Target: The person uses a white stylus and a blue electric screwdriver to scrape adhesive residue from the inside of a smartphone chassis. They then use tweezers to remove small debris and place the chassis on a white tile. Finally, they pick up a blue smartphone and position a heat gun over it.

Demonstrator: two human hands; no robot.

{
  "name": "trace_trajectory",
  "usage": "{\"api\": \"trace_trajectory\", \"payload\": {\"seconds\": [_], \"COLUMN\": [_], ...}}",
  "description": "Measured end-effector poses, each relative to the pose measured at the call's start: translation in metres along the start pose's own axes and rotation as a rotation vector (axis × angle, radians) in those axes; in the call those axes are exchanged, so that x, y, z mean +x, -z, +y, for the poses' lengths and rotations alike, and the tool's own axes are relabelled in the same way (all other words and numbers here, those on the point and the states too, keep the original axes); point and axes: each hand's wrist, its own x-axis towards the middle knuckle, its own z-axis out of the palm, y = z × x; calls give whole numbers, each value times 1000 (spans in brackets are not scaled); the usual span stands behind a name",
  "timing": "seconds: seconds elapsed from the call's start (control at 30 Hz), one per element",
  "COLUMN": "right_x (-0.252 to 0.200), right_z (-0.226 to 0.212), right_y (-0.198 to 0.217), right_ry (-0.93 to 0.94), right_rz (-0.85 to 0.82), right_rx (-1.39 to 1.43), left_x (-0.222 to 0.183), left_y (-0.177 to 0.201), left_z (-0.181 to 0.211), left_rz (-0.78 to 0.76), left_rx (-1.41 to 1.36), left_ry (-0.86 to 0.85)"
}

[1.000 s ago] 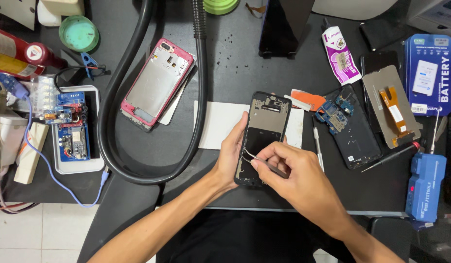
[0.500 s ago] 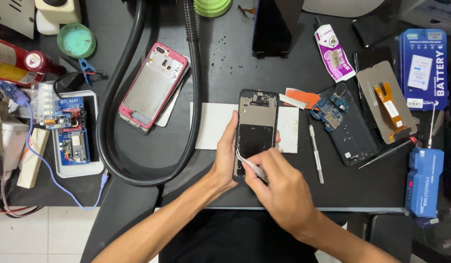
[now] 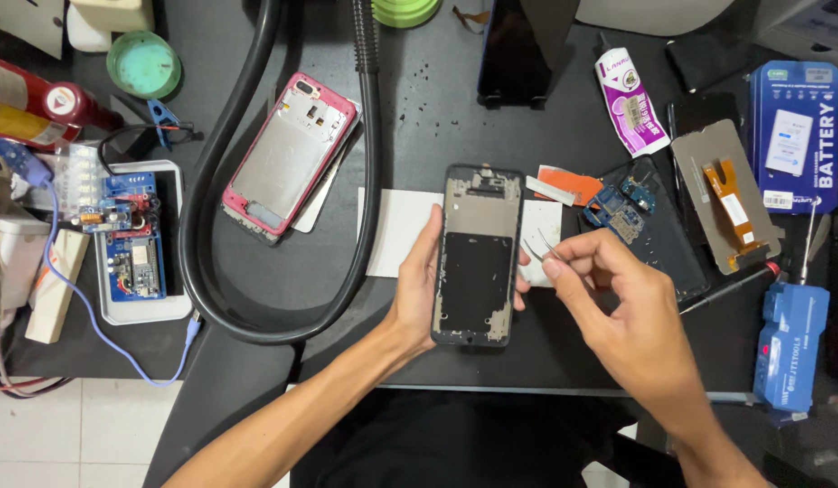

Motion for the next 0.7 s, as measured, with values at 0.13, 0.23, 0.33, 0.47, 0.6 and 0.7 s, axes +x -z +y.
{"api": "trace_trajectory", "payload": {"seconds": [0.13,0.23,0.33,0.47,0.6,0.7], "right_x": [0,1,2,3,3,2], "right_z": [-5,-10,-12,-13,-12,-12], "right_y": [5,3,0,-3,-6,-7], "right_ry": [-134,-173,-159,-210,-151,-133], "right_rz": [-101,-150,-186,-198,-174,-150], "right_rx": [-58,-91,-72,-119,-86,-91], "left_x": [-1,1,0,-1,-1,-1], "left_y": [-1,-1,-1,0,-1,-1], "left_z": [10,14,14,14,14,12], "left_rz": [37,82,116,105,111,114], "left_rx": [54,58,58,52,56,71], "left_ry": [-36,-29,-16,-17,-7,-10]}}
